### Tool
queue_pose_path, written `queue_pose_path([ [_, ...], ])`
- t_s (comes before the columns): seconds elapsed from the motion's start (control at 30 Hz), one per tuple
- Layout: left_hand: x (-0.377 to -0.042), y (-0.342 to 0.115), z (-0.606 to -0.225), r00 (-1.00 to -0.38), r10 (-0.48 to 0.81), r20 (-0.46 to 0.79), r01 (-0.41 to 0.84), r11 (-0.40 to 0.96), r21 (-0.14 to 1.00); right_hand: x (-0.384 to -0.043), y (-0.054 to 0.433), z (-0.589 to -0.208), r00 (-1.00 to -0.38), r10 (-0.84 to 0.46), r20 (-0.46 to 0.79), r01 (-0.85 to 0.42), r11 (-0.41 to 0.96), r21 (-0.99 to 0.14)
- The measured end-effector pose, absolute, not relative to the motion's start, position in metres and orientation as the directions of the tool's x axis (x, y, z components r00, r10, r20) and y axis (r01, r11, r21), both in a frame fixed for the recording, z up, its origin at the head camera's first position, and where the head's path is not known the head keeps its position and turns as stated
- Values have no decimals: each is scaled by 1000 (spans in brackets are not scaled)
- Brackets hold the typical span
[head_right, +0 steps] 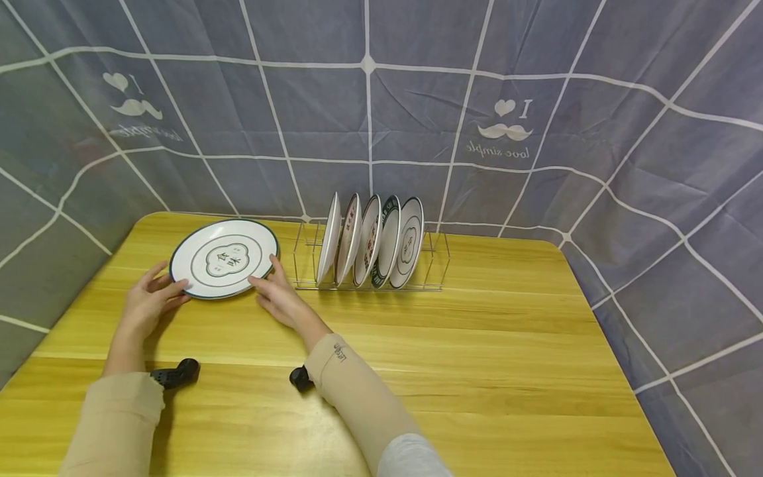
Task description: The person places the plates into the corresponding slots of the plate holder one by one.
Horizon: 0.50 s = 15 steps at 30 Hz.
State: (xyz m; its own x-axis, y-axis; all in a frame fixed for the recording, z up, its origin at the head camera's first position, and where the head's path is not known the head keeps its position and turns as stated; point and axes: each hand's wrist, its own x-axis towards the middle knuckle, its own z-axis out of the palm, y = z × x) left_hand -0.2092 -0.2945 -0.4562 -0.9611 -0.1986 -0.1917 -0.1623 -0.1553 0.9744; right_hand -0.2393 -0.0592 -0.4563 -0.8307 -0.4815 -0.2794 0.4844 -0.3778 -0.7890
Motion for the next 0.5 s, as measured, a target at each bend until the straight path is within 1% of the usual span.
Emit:
queue_pose_path([
  [0.17,-214,-293,-458,-963,-151,-223,-209,-104,972,-241,-60,-456,-810,-502,-301,524,-392,-756],
  [0.3,-216,-291,-457,-961,-125,-248,-244,-47,969,-241,-59,-455,-800,-523,-294,523,-368,-769],
  [0.37,-215,-290,-456,-959,-121,-258,-253,-53,966,-240,-59,-454,-795,-533,-290,517,-346,-783],
  [0.5,-213,-286,-452,-954,-123,-274,-260,-114,959,-237,-58,-451,-788,-553,-271,488,-293,-822],
])
